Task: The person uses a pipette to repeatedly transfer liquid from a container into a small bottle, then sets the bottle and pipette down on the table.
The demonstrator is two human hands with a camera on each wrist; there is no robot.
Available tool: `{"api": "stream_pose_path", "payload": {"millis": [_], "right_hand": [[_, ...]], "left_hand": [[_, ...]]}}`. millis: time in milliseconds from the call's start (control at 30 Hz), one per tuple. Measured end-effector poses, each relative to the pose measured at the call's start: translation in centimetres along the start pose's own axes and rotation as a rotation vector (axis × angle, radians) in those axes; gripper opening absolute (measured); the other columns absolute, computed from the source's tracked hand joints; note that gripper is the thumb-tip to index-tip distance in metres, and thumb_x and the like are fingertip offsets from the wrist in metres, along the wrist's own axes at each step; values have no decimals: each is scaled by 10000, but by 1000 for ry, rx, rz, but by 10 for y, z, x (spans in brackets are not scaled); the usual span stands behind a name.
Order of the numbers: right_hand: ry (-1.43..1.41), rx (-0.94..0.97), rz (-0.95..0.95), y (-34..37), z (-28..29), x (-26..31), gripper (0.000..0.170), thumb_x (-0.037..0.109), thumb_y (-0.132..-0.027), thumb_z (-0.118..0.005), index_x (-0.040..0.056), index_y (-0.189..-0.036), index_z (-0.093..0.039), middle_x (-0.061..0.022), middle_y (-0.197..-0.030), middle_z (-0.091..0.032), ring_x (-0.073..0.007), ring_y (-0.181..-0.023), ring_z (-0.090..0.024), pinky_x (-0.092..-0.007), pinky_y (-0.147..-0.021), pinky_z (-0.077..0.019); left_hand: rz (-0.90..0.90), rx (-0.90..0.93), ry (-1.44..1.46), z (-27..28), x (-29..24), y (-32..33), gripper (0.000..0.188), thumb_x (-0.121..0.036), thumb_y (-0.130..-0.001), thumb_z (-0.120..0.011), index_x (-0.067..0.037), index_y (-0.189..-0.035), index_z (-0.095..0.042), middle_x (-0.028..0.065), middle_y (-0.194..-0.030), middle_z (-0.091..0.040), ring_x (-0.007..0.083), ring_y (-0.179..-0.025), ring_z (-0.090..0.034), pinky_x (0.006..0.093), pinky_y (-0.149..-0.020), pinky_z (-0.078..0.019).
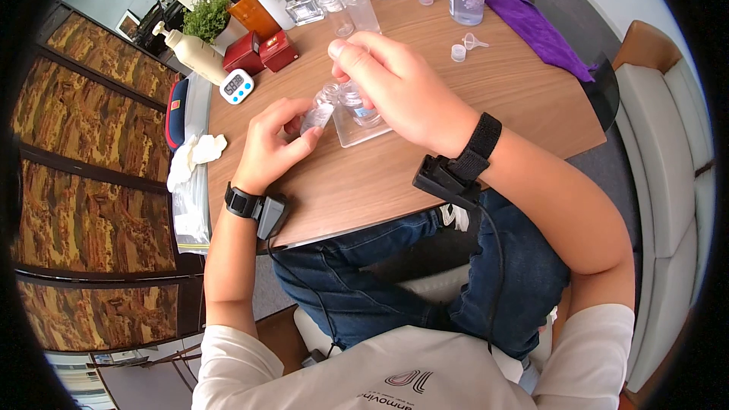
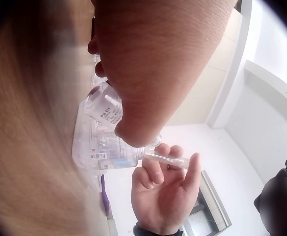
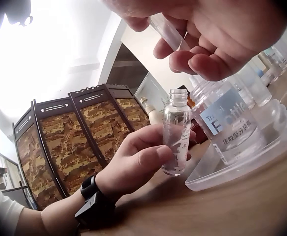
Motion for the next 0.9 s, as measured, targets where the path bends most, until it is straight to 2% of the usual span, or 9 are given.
{"api": "stream_pose_path", "payload": {"millis": [233, 533, 733, 833, 900], "right_hand": [[-10, -1, 23, 0, -2, 0, 419, 401, -1075, -531, 11, -977, -649, 22, -773, -565, -50, -659, -479, -236, -609, -428], [-89, -10, -38, -1, 1, -2, 489, 444, -1100, -433, 28, -982, -660, 21, -729, -536, -62, -655, -471, -232, -622, -406], [-103, 18, -36, -3, 5, -6, 434, 357, -1101, -396, 27, -983, -652, 25, -695, -514, -63, -650, -473, -231, -614, -397], [-67, 16, 10, -4, 6, -5, 414, 331, -1093, -387, 29, -973, -644, 9, -735, -547, -62, -643, -469, -228, -616, -398], [-108, -35, 55, -3, 7, 3, 426, 324, -1092, -370, 20, -958, -636, -37, -824, -614, -63, -639, -463, -228, -601, -391]], "left_hand": [[27, 5, 17, 0, -2, 0, 325, -152, -813, -786, -9, -1094, -711, 74, -819, -602, 175, -726, -567, 314, -672, -488], [27, 13, 12, 0, -3, -1, 326, -167, -819, -788, -10, -1095, -712, 71, -821, -602, 174, -724, -565, 316, -672, -487], [28, 12, 4, 0, -4, -1, 325, -159, -818, -789, -8, -1095, -712, 66, -817, -596, 167, -714, -554, 311, -663, -480], [31, 17, 3, 0, -4, -1, 327, -159, -816, -790, -9, -1097, -713, 62, -811, -588, 164, -709, -543, 313, -654, -474], [17, 14, 3, 0, -3, -1, 327, -157, -816, -789, -8, -1097, -712, 60, -808, -583, 162, -709, -539, 313, -653, -470]]}}
Point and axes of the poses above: each hand's wrist, its own y-axis away from the middle knuckle, its own z-axis out of the back of the hand, x = y × z, the point moved 1 cm from there along -y, towards the middle knuckle
